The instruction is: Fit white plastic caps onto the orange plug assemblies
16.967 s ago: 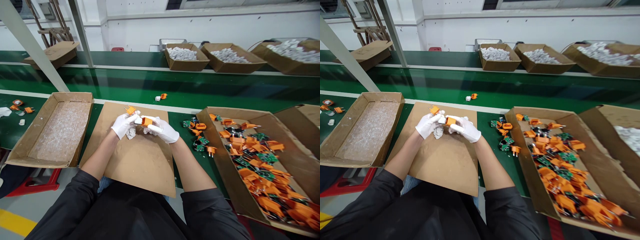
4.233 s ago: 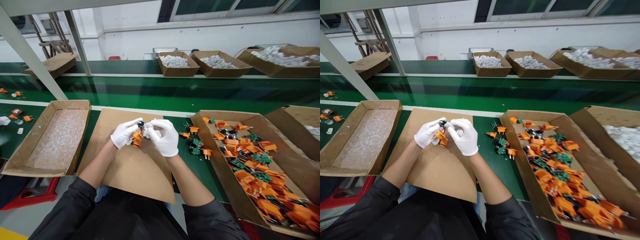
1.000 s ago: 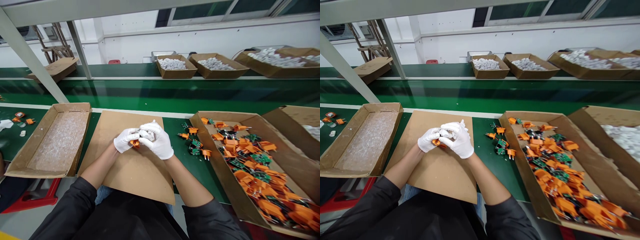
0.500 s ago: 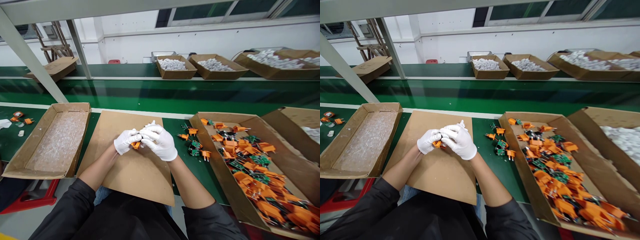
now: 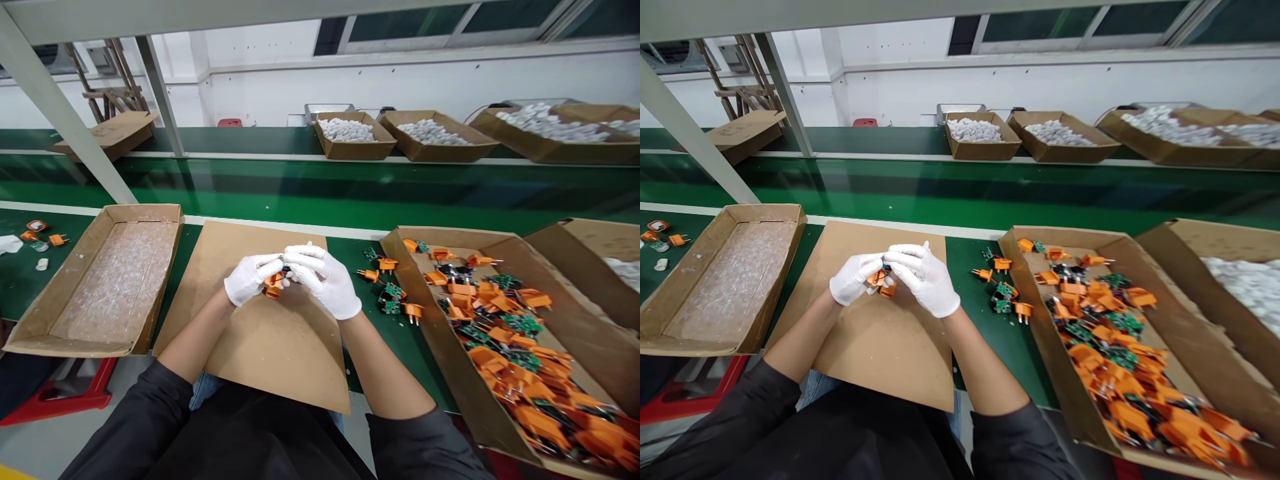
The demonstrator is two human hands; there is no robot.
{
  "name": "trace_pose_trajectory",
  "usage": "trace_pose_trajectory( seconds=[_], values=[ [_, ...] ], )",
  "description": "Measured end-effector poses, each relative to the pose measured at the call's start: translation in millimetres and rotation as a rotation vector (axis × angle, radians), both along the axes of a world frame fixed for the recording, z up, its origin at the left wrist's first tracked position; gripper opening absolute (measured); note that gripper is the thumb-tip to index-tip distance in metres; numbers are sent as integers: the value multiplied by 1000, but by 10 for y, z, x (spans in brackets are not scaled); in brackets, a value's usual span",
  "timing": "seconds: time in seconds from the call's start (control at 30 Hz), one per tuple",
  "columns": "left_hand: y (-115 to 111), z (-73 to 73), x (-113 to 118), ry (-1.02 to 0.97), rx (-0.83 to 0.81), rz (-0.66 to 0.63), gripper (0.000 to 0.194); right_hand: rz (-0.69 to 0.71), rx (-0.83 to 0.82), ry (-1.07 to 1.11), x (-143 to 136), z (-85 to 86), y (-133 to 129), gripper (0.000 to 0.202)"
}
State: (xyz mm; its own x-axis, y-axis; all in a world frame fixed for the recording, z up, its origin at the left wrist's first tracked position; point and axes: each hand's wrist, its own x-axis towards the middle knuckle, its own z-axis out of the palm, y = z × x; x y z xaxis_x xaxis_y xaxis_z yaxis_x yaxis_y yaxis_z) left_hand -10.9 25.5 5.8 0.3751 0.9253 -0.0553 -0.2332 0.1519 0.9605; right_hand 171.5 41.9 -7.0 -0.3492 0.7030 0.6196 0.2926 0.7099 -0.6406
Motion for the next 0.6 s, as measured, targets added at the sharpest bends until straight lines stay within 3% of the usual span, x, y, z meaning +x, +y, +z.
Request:
trace_pose_trajectory(
  seconds=[0.13, 0.27, 0.47, 0.6],
  values=[
    [22, 33, -40, 14, -3, -108, 47, -36, 82, -37, -17, -10, 27, 23],
    [25, 30, -46, 103, 57, -41, 47, -36, 146, -39, -41, -10, 46, 18],
    [49, -39, -101, 274, 58, -55, 49, 90, 68, 145, -55, -3, 18, 18],
    [43, -29, -96, 314, 136, -11, 42, 146, 64, 131, -37, 14, 15, 14]
  ],
)
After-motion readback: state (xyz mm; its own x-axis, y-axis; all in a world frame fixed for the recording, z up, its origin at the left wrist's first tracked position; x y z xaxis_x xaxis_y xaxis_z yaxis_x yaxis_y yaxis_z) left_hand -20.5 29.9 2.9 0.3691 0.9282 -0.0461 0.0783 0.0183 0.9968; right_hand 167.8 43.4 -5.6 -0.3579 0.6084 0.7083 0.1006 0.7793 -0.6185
